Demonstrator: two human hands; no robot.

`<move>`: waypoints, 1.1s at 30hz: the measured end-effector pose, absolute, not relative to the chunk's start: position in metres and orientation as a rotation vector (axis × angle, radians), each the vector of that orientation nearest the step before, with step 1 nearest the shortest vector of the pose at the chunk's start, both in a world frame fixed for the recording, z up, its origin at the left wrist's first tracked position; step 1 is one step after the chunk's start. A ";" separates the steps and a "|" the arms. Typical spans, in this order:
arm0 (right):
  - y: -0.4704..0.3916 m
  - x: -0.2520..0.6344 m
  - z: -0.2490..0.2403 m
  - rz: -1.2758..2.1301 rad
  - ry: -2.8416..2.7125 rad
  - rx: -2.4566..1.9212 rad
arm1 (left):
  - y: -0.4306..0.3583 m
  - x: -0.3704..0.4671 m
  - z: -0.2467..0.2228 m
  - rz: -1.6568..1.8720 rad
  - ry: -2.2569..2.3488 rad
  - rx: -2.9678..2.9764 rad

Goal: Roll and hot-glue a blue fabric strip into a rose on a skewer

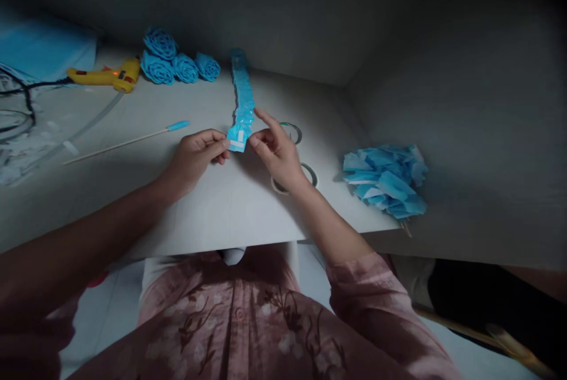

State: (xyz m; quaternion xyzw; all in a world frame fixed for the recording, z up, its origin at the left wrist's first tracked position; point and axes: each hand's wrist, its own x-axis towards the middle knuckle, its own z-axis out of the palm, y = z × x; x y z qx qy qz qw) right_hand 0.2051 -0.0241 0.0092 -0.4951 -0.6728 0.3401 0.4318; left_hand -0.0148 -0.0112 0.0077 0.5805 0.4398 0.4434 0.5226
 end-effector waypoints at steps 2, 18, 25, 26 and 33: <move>-0.017 0.220 0.017 0.735 -1.647 -1.311 | -0.010 -0.015 0.007 1.066 1.058 1.381; -0.107 0.237 0.044 0.056 -2.055 -2.410 | -0.008 -0.015 -0.010 0.935 0.949 1.676; -0.106 0.233 0.037 0.055 -1.901 -2.417 | -0.008 -0.014 -0.012 0.908 0.938 1.781; -0.106 0.236 0.038 0.085 -1.862 -2.405 | -0.008 -0.014 -0.011 0.899 0.934 1.788; -0.080 0.272 0.053 0.274 -1.534 -2.318 | -0.009 -0.013 -0.010 0.884 0.901 1.800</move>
